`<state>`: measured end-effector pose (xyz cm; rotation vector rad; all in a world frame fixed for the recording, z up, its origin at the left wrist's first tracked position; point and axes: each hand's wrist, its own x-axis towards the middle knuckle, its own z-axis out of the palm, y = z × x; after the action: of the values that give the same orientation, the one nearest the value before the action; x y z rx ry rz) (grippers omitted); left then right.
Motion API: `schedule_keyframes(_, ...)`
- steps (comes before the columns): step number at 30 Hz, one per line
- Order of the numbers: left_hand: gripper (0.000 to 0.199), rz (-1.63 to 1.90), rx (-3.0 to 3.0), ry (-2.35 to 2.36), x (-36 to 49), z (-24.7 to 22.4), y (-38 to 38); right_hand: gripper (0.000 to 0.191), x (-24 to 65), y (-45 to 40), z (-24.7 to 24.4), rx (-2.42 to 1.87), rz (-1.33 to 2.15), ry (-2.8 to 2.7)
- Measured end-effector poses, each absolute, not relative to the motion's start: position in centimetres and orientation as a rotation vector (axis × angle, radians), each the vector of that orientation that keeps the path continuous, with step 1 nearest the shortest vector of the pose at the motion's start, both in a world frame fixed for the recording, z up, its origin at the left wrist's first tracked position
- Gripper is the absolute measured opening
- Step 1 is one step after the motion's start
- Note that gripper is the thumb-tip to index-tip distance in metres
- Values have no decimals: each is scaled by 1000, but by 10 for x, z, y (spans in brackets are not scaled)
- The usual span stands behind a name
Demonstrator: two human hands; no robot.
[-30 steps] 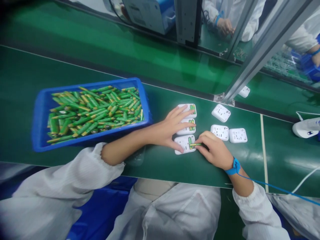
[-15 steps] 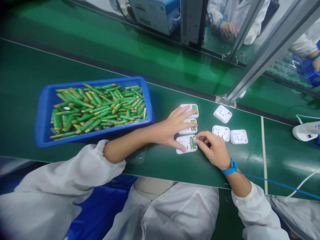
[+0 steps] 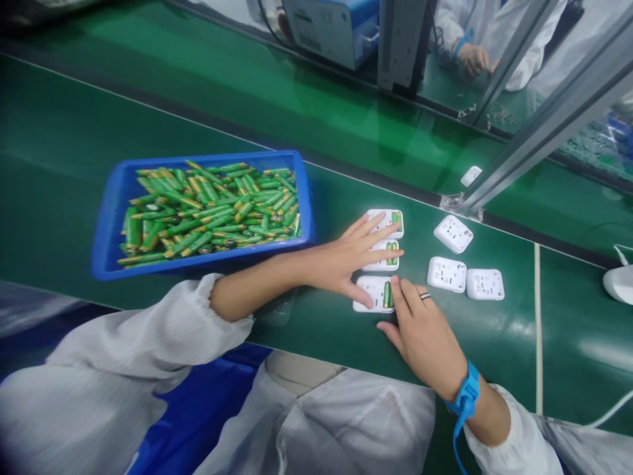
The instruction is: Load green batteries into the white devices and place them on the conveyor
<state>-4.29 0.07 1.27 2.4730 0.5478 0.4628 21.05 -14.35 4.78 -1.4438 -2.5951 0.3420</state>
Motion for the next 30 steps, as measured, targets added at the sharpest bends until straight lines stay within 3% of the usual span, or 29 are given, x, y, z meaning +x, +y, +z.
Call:
schedule_keyframes(4, 111, 472, 2464, 553, -43, 11, 1, 73, 205, -152, 40, -1491, 260, -2593)
schedule_keyframes(11, 115, 496, 2494, 553, -43, 4, 2, 82, 205, -142, 38, -1494, 484, -2333)
schedule_keyframes(14, 115, 480, 2530, 551, -42, 1, 3, 76, 204, -136, 33, -1506, 530, -2299)
schedule_keyframes(17, 101, 489, 2554, 542, -41, -1, 3, 62, 203, -131, 29, -1486, 581, -2235)
schedule_keyframes(21, 77, 567, 2514, 721, -39, -3, 5, 59, 202, -129, 25, -1479, 597, -2133)
schedule_keyframes(30, 66, 456, 2519, 903, -39, 1, -2, 69, 222, -151, 27, -1367, 786, -1918)
